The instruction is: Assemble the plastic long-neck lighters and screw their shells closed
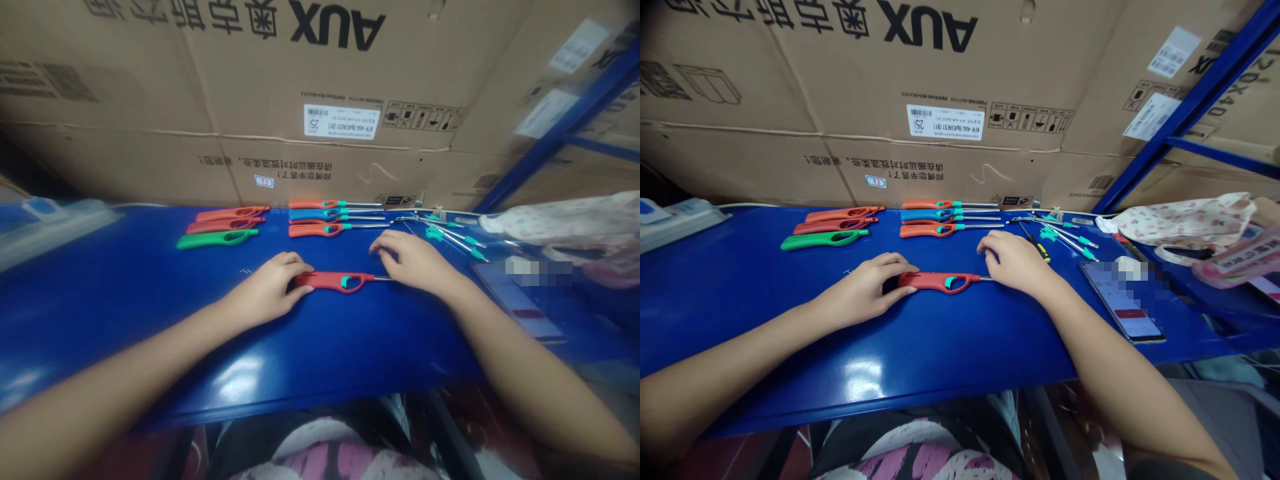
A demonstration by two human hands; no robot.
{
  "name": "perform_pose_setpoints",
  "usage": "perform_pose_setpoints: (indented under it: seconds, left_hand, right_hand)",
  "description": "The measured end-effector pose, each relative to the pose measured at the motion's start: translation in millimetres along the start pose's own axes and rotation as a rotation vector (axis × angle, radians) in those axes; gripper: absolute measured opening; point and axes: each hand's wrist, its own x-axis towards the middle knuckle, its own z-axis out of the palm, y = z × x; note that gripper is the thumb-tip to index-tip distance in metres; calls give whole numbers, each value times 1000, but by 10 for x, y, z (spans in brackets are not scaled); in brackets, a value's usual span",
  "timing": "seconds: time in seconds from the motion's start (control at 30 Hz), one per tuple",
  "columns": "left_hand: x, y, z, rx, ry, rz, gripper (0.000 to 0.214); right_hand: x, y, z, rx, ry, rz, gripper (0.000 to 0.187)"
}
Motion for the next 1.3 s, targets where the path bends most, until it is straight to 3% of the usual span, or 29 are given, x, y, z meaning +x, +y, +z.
perform_pose_setpoints:
  seconds: [0.13,0.23,0.33,0.43,0.83,1.07,1.3]
  left_hand:
    - [15,-29,-61,69,-49,-63,29]
    - [18,-62,-96,118,-73,-78,28]
    - [14,-93,-117,128,-66,-66,27]
    - [6,-109,-121,113,-52,-45,29]
    - [19,-18,-63,134,-40,42,35]
    - [2,124,-117,-27,85,66,36]
    - [7,125,-72,-259,155,-83,32]
  right_hand:
    - [-4,141,-154,-31,-59,160,22]
    - [-41,255,-272,13,-223,105,17]
    - [-78,320,-312,93,-387,88,32]
    - [-80,312,-269,88,-438,106,24]
    - [-4,205,-61,26,-254,-69,10]
    - [-12,91,35,75,-101,-190,13]
    - [-31,-14,105,117,51,-279,16]
